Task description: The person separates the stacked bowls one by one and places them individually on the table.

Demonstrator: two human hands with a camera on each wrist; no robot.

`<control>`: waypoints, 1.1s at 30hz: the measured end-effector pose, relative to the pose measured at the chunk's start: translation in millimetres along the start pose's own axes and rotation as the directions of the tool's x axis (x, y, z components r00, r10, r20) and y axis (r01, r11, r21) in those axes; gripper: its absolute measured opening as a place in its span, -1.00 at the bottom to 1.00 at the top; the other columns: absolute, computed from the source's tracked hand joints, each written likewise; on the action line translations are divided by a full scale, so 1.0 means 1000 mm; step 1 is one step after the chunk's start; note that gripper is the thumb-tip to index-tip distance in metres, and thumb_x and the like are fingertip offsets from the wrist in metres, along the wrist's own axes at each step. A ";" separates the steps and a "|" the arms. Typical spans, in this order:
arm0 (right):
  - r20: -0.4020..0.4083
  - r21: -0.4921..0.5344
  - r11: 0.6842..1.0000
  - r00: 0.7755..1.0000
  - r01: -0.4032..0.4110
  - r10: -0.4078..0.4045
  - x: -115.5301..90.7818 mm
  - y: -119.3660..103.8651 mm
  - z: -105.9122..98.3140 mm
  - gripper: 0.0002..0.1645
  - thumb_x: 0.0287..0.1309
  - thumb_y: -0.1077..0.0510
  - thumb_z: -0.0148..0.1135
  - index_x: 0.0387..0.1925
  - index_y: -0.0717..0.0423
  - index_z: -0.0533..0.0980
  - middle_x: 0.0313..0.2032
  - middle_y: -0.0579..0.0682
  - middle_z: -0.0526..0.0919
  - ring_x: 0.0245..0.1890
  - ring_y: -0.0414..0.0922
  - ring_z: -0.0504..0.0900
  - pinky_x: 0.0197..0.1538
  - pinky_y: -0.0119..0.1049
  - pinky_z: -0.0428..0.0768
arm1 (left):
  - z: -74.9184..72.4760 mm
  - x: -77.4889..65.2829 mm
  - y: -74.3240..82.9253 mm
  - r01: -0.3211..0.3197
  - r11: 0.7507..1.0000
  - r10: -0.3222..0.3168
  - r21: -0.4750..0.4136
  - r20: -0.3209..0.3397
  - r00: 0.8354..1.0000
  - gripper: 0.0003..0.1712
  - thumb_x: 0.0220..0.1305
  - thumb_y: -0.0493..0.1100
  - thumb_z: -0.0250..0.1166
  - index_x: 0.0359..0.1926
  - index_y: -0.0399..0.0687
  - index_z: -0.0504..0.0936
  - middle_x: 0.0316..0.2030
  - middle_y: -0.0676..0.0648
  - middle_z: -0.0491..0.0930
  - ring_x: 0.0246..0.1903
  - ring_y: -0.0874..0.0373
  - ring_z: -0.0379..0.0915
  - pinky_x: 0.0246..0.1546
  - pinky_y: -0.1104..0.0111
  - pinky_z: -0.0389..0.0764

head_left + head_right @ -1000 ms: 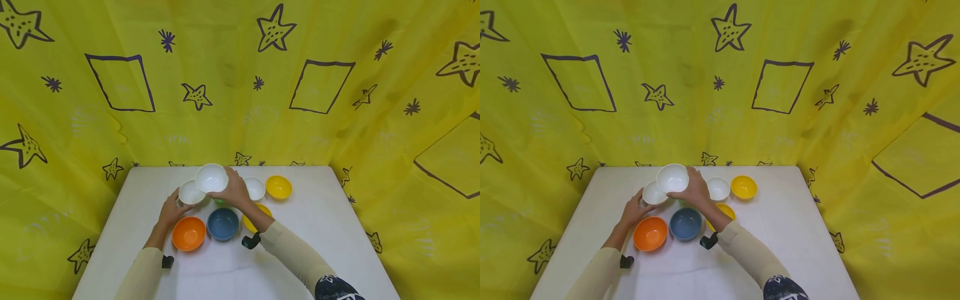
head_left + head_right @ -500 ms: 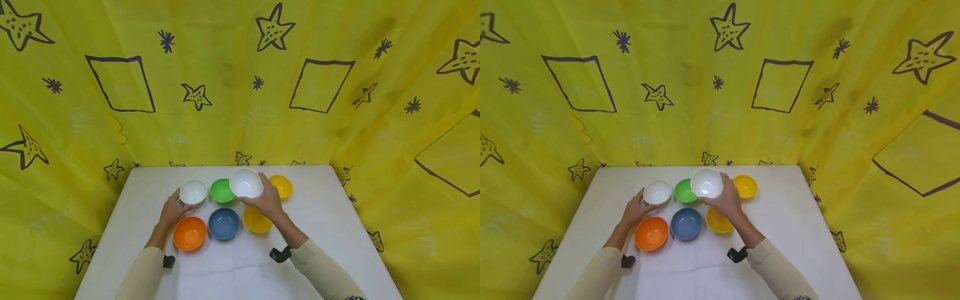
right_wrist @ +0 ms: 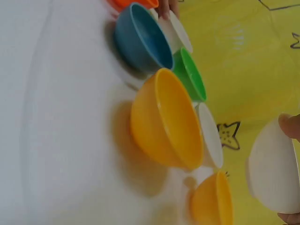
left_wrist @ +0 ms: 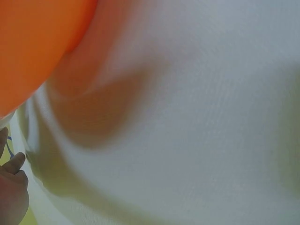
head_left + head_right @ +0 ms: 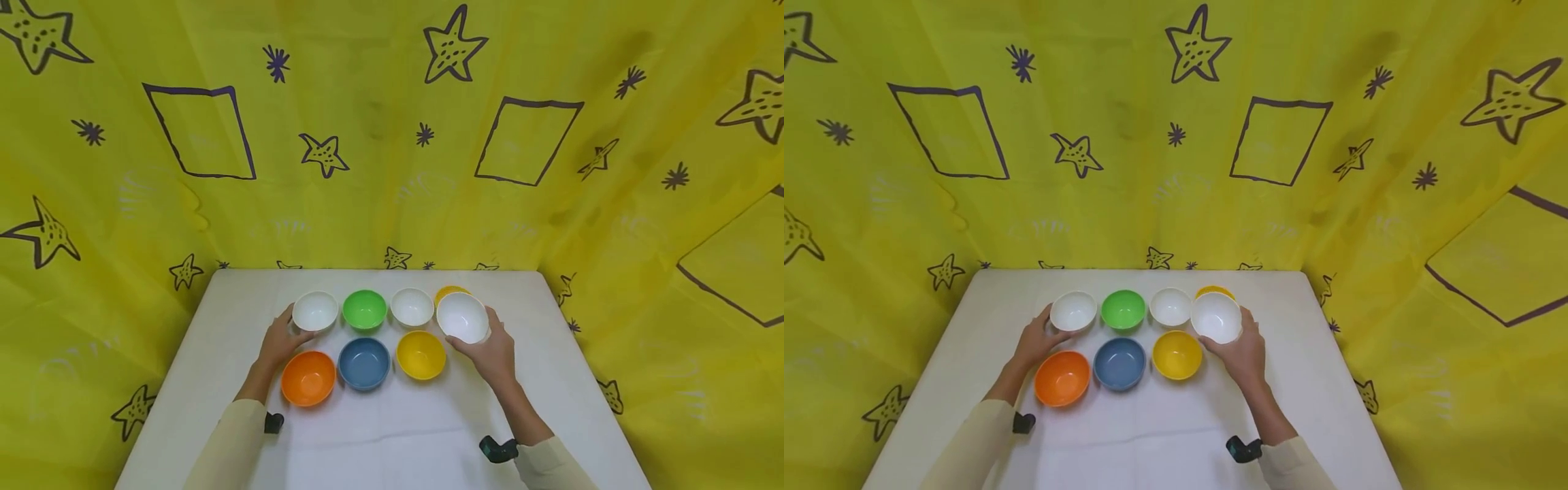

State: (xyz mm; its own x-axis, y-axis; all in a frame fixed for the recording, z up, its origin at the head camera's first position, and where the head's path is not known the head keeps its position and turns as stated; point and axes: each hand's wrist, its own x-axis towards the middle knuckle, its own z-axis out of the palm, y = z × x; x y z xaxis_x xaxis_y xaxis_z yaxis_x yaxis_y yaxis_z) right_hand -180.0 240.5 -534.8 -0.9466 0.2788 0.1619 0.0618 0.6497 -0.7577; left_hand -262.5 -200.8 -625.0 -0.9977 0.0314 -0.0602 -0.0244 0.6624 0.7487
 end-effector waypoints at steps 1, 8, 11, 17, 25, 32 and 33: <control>-0.013 -0.002 1.000 1.000 -0.005 0.005 -0.002 0.004 0.000 0.21 -0.16 -0.03 0.77 0.46 0.24 0.33 0.27 0.34 0.54 0.19 0.31 0.55 0.17 0.27 0.59 | 0.000 0.000 0.000 0.000 1.000 0.000 -0.004 0.002 1.000 0.17 0.25 0.12 0.54 0.63 -0.27 0.11 0.54 -0.38 0.21 0.51 -0.38 0.09 0.47 -0.33 0.06; -0.063 -0.015 0.997 0.995 -0.075 0.074 -0.020 0.029 0.005 0.14 -0.14 0.00 0.76 0.41 0.26 0.34 0.24 0.36 0.57 0.19 0.35 0.56 0.19 0.31 0.57 | 0.002 -0.002 0.000 0.008 1.000 -0.007 -0.021 0.017 1.000 0.15 0.27 0.09 0.53 0.64 -0.24 0.08 0.55 -0.36 0.19 0.53 -0.35 0.06 0.50 -0.31 -0.01; -0.073 -0.027 0.994 0.992 -0.103 0.101 -0.026 0.038 0.008 0.14 -0.15 0.02 0.77 0.40 0.29 0.35 0.23 0.39 0.58 0.18 0.38 0.57 0.18 0.32 0.57 | 0.002 -0.003 0.000 0.008 1.000 -0.008 -0.022 0.018 1.000 0.17 0.27 0.11 0.53 0.64 -0.24 0.08 0.56 -0.35 0.18 0.53 -0.35 0.05 0.50 -0.32 -0.02; -0.054 -0.068 0.988 0.990 -0.135 0.132 -0.030 0.049 0.014 0.16 -0.11 0.00 0.74 0.42 0.34 0.31 0.27 0.41 0.53 0.21 0.39 0.53 0.23 0.34 0.53 | 0.003 -0.003 0.001 0.014 1.000 -0.014 -0.025 0.006 1.000 0.18 0.26 0.12 0.54 0.64 -0.23 0.07 0.56 -0.35 0.17 0.54 -0.35 0.04 0.50 -0.32 -0.02; -0.051 -0.080 0.979 0.982 -0.187 0.183 -0.037 0.060 0.021 0.17 -0.08 -0.04 0.71 0.44 0.31 0.28 0.29 0.39 0.49 0.22 0.38 0.50 0.25 0.35 0.50 | 0.000 -0.001 0.005 0.020 1.000 -0.020 -0.022 0.016 1.000 0.17 0.28 0.09 0.54 0.65 -0.21 0.05 0.57 -0.34 0.16 0.54 -0.34 0.03 0.51 -0.31 -0.05; -0.037 -0.093 0.973 0.977 -0.212 0.209 -0.042 0.067 0.028 0.24 -0.05 -0.06 0.70 0.48 0.39 0.22 0.35 0.44 0.42 0.30 0.41 0.44 0.35 0.36 0.41 | -0.002 0.000 0.005 0.020 1.000 -0.020 -0.007 0.023 1.000 0.17 0.26 0.14 0.54 0.64 -0.20 0.08 0.57 -0.35 0.17 0.53 -0.37 0.04 0.49 -0.33 0.00; -0.036 -0.099 0.973 0.978 -0.210 0.208 -0.042 0.067 0.028 0.25 -0.05 -0.07 0.69 0.49 0.40 0.20 0.37 0.45 0.40 0.32 0.42 0.42 0.37 0.36 0.38 | -0.001 0.000 0.005 0.023 1.000 -0.023 -0.011 0.024 0.999 0.17 0.26 0.15 0.53 0.64 -0.19 0.08 0.57 -0.35 0.16 0.53 -0.37 0.04 0.49 -0.33 0.00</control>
State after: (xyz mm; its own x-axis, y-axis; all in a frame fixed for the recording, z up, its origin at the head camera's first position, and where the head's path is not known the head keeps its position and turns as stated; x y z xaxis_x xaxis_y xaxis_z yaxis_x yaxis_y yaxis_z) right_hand -144.9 252.5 -610.5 -0.9012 0.4328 0.0233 0.2907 0.6435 -0.7081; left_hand -262.4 -198.8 -620.6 -0.9951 0.0337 -0.0930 -0.0483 0.6550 0.7541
